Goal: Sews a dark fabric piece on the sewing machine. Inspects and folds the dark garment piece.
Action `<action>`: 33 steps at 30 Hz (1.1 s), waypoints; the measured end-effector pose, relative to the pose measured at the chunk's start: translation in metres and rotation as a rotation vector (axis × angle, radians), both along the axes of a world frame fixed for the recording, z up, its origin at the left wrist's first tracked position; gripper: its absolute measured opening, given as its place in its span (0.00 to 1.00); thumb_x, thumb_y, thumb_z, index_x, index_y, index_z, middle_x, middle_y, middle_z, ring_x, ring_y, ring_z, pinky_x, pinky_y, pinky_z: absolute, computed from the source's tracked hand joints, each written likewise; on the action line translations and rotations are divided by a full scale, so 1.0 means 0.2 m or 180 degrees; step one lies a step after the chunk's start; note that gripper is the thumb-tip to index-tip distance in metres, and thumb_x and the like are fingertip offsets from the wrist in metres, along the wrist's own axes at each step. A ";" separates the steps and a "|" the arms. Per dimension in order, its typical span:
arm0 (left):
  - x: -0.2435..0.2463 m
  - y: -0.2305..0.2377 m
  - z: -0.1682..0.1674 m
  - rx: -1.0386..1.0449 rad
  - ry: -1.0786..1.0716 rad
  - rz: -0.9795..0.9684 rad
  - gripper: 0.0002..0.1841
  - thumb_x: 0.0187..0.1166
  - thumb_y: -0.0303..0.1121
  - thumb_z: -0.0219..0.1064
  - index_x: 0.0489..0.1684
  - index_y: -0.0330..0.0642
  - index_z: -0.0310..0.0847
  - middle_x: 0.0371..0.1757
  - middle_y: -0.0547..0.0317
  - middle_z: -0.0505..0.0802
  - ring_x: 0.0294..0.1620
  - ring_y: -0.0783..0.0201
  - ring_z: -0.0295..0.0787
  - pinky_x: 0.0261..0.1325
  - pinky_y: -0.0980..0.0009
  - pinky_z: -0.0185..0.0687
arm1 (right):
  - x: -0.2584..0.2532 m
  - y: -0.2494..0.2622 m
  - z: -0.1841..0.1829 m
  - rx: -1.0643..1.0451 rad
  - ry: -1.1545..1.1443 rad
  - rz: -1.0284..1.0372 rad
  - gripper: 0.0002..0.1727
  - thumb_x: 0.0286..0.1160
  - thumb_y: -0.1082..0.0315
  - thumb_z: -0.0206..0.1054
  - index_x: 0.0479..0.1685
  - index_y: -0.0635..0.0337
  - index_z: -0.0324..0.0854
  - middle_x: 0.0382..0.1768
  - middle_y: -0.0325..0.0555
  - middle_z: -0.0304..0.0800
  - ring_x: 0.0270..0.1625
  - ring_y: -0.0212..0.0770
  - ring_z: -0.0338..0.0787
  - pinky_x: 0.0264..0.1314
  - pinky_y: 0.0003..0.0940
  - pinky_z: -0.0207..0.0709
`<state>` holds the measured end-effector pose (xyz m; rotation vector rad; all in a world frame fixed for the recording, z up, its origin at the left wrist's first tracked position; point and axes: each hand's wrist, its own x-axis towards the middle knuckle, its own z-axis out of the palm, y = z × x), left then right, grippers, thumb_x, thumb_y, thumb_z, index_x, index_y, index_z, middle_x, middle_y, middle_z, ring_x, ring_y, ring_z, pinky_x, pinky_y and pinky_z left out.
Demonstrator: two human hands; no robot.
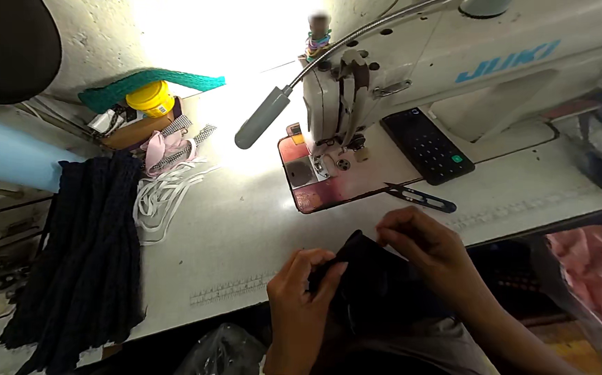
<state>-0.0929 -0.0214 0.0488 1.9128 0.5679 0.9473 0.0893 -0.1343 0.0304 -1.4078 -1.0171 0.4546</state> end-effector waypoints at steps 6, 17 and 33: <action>0.02 0.01 -0.01 0.0156 0.0005 0.0036 0.10 0.74 0.30 0.75 0.47 0.36 0.88 0.39 0.61 0.92 0.38 0.83 0.86 0.43 0.89 0.82 | -0.07 -0.02 0.01 0.0007 0.0206 0.0237 0.12 0.84 0.55 0.66 0.47 0.54 0.85 0.41 0.26 0.91 0.45 0.15 0.87 0.49 0.10 0.81; 0.05 -0.01 0.00 0.1007 0.0279 0.0081 0.08 0.83 0.29 0.67 0.44 0.38 0.92 0.38 0.54 0.88 0.42 0.77 0.85 0.51 0.89 0.79 | -0.10 0.07 0.05 0.0181 0.0400 0.0170 0.06 0.81 0.66 0.68 0.40 0.59 0.87 0.36 0.30 0.90 0.40 0.17 0.87 0.46 0.11 0.81; 0.12 -0.10 0.02 0.1234 -0.0147 0.0047 0.07 0.76 0.27 0.74 0.46 0.37 0.92 0.38 0.54 0.87 0.42 0.75 0.84 0.49 0.90 0.79 | -0.02 -0.03 0.07 0.0301 0.1429 0.0467 0.05 0.81 0.65 0.68 0.41 0.51 0.89 0.36 0.26 0.90 0.39 0.17 0.87 0.43 0.12 0.81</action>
